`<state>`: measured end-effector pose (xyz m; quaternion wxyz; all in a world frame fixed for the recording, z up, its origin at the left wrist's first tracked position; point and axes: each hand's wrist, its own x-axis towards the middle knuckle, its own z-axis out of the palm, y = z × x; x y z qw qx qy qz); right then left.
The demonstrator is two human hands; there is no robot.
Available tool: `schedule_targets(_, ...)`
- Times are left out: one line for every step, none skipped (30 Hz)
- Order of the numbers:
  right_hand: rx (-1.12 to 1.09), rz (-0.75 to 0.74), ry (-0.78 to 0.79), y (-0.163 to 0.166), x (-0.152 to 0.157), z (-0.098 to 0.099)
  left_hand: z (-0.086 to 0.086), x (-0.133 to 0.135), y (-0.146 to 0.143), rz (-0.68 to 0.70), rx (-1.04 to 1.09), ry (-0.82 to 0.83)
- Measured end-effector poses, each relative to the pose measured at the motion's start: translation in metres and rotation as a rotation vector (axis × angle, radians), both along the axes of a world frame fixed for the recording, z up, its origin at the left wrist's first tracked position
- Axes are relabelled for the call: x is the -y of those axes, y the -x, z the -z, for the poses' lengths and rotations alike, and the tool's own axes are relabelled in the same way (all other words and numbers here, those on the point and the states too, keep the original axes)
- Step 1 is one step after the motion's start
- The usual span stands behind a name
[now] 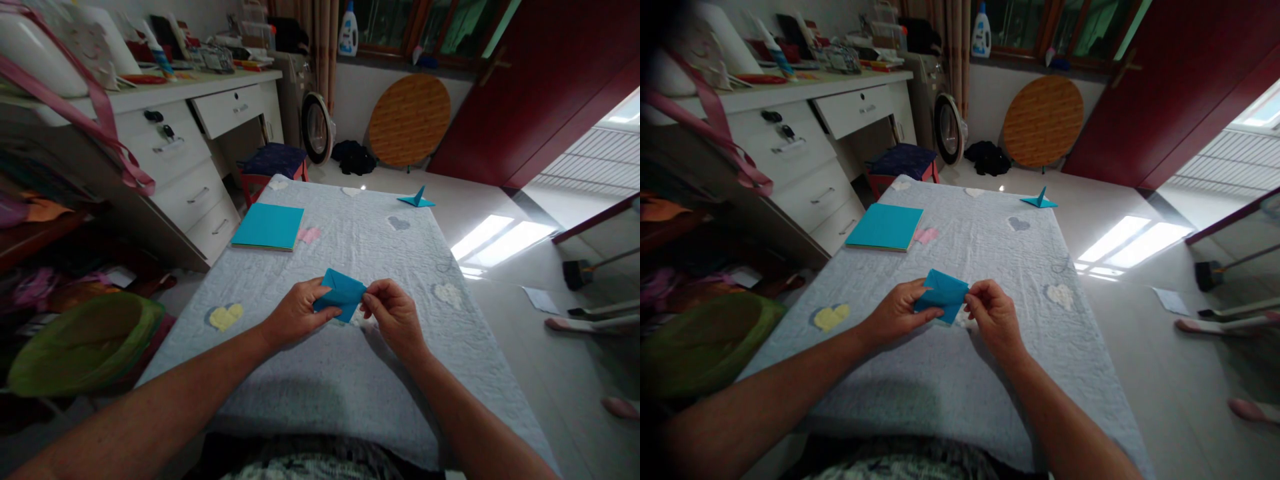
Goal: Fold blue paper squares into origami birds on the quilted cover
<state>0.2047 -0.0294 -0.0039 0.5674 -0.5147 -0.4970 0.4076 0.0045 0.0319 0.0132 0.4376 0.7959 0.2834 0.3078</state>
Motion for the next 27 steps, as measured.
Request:
schedule_targets(0.014,-0.002,-0.001,0.000,0.000,0.000,0.001,0.000,0.000,0.000,0.008,-0.013)
schedule_targets(0.032,-0.007,-0.002,-0.001,0.001,0.000,0.002,0.000,0.000,0.002,0.022,-0.020)
schedule_targets(0.052,-0.016,-0.003,-0.001,0.001,0.000,0.002,0.000,0.000,0.005,0.036,-0.023)
schedule_targets(0.073,-0.026,-0.008,-0.001,0.001,0.000,0.003,0.001,0.000,0.009,0.045,-0.023)
schedule_targets(0.095,-0.036,-0.018,-0.001,0.002,-0.001,0.004,0.001,0.000,0.012,0.049,-0.024)
schedule_targets(0.120,-0.045,-0.036,-0.002,0.002,-0.001,0.004,0.001,0.000,0.013,0.047,-0.024)
schedule_targets(0.148,-0.046,-0.061,-0.002,0.002,-0.002,0.004,0.001,0.001,0.012,0.040,-0.027)
schedule_targets(0.179,-0.040,-0.094,-0.002,0.002,-0.004,0.004,0.001,0.001,0.008,0.032,-0.033)
schedule_targets(0.212,-0.028,-0.128,-0.002,0.003,-0.005,0.003,0.001,0.001,0.003,0.025,-0.040)
schedule_targets(0.245,-0.014,-0.162,-0.001,0.003,-0.007,0.003,0.001,0.001,-0.002,0.020,-0.048)
schedule_targets(0.277,-0.003,-0.192,-0.001,0.003,-0.009,0.002,0.001,0.001,-0.004,0.015,-0.056)
schedule_targets(0.307,0.003,-0.218,0.000,0.003,-0.010,0.001,0.002,0.000,-0.005,0.011,-0.063)
schedule_targets(0.334,0.002,-0.241,0.000,0.004,-0.012,0.000,0.002,0.000,-0.004,0.009,-0.070)
schedule_targets(0.357,-0.001,-0.264,0.001,0.004,-0.013,0.000,0.002,0.000,-0.002,0.006,-0.076)
schedule_targets(0.378,-0.004,-0.286,0.001,0.004,-0.014,0.000,0.002,0.000,-0.002,0.001,-0.081)
schedule_targets(0.397,-0.007,-0.308,0.002,0.005,-0.015,0.000,0.002,0.000,-0.001,-0.003,-0.085)
schedule_targets(0.415,-0.013,-0.329,0.002,0.005,-0.015,0.000,0.002,0.000,0.000,-0.007,-0.089)
schedule_targets(0.430,-0.020,-0.348,0.003,0.005,-0.015,0.000,0.002,0.000,0.002,-0.009,-0.092)
schedule_targets(0.444,-0.028,-0.363,0.003,0.006,-0.015,0.001,0.002,0.000,0.006,-0.008,-0.093)
schedule_targets(0.458,-0.035,-0.374,0.003,0.006,-0.014,0.001,0.002,0.000,0.011,-0.004,-0.092)
schedule_targets(0.471,-0.042,-0.380,0.003,0.007,-0.013,0.002,0.002,0.000,0.017,0.003,-0.090)
schedule_targets(0.483,-0.049,-0.382,0.003,0.008,-0.013,0.002,0.001,0.000,0.021,0.011,-0.087)
schedule_targets(0.492,-0.055,-0.382,0.003,0.008,-0.013,0.003,0.001,0.001,0.023,0.017,-0.082)
schedule_targets(0.497,-0.062,-0.380,0.003,0.009,-0.013,0.003,0.001,0.001,0.022,0.025,-0.077)
schedule_targets(0.499,-0.069,-0.378,0.003,0.009,-0.013,0.003,0.000,0.001,0.020,0.033,-0.072)
schedule_targets(0.499,-0.077,-0.380,0.004,0.009,-0.013,0.004,0.000,0.001,0.016,0.040,-0.068)
schedule_targets(0.497,-0.084,-0.384,0.004,0.009,-0.013,0.004,0.000,0.001,0.012,0.045,-0.064)
